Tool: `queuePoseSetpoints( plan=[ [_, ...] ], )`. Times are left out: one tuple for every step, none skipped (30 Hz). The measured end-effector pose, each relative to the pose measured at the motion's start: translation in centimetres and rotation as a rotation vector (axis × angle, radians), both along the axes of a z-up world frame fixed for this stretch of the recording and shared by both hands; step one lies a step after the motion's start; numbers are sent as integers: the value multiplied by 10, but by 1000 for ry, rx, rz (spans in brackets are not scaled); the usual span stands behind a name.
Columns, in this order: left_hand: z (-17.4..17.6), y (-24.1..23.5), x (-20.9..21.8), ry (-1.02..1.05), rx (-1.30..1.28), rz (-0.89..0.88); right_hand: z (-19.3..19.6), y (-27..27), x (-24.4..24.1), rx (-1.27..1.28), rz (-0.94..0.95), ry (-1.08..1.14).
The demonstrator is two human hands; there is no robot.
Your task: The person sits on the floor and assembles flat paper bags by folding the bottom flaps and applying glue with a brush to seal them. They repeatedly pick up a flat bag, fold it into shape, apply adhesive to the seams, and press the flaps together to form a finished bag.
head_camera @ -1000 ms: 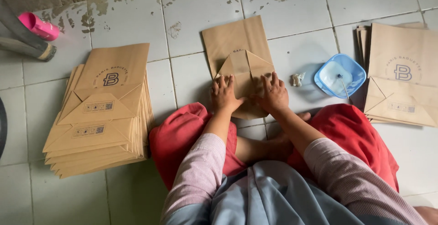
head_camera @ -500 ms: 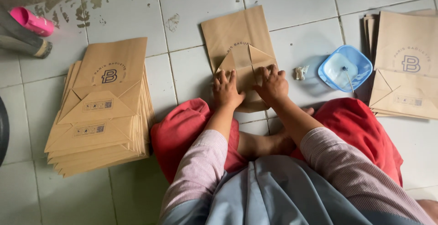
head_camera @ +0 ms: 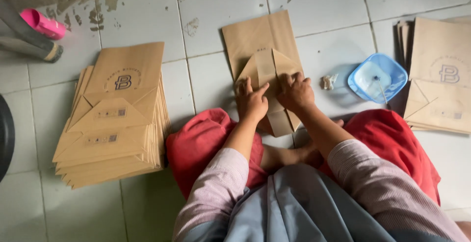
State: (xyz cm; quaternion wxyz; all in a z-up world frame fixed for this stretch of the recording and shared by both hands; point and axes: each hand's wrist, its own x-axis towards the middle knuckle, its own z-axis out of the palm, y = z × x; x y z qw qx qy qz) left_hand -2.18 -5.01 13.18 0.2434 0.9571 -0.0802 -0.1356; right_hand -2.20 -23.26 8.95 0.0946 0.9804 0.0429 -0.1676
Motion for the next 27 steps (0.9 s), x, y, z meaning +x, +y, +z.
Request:
queuePoseSetpoints(
  plan=[
    [-7, 2, -6, 14, 5, 2, 3, 0, -6, 5, 2, 14],
    [-13, 5, -12, -15, -21, 61, 5, -1, -12, 26, -16, -4],
    [-17, 3, -6, -65, -53, 117, 11, -6, -6, 42, -36, -42],
    [-16, 1, 0, -71, -54, 116, 2, -18, 2, 41, -37, -48],
    [-17, 4, -6, -103, -114, 167, -9, -27, -3, 141, 13, -180],
    [-18, 6, -12, -136, -173, 218, -20, -35, -8, 241, 61, -312],
    [-13, 10, -17, -134, -172, 220, -11, -42, -10, 242, 62, -310],
    [-7, 15, -21, -154, -246, 280, -2, -49, -13, 437, -199, -173],
    [0, 17, -20, -186, -325, 337, 9, -58, -9, 625, -460, -43],
    [-4, 21, -11, -196, -329, 337, 24, -64, -8, 625, -455, -53],
    [-9, 25, -12, -143, -393, 377, 37, -70, -17, 774, -532, -88],
    [-14, 28, -12, -90, -456, 418, 49, -76, -26, 923, -609, -124],
    [-10, 29, -14, -85, -455, 420, 53, -79, -33, 921, -610, -119],
    [-5, 30, -16, -41, -511, 446, 57, -83, -39, 1003, -676, -177],
    [-1, 31, -17, 1, -568, 468, 61, -87, -46, 1085, -744, -240],
    [-5, 31, -16, 6, -569, 466, 66, -89, -49, 1082, -748, -239],
    [-9, 32, -17, 20, -549, 467, 71, -90, -54, 1146, -739, -299],
    [-14, 32, -17, 34, -529, 467, 77, -92, -59, 1209, -730, -360],
    [-4, 31, -19, 40, -529, 467, 73, -93, -56, 1205, -734, -356],
    [6, 30, -21, -5, -447, 383, 71, -95, -54, 1102, -692, -417],
    [16, 31, -23, -51, -361, 301, 67, -94, -50, 1003, -646, -472],
    [15, 27, -29, -47, -359, 304, 68, -85, -55, 1003, -647, -466],
    [15, 23, -31, -209, -134, 180, 70, -77, -56, 909, -548, -442],
    [15, 18, -33, -367, 91, 54, 73, -69, -56, 814, -450, -418],
    [18, 11, -31, -371, 91, 53, 67, -64, -55, 814, -451, -421],
    [20, 3, -29, -537, 88, -72, 60, -59, -54, 799, -383, -417],
    [22, -5, -30, -697, 81, -200, 54, -55, -55, 779, -319, -407]
  ],
)
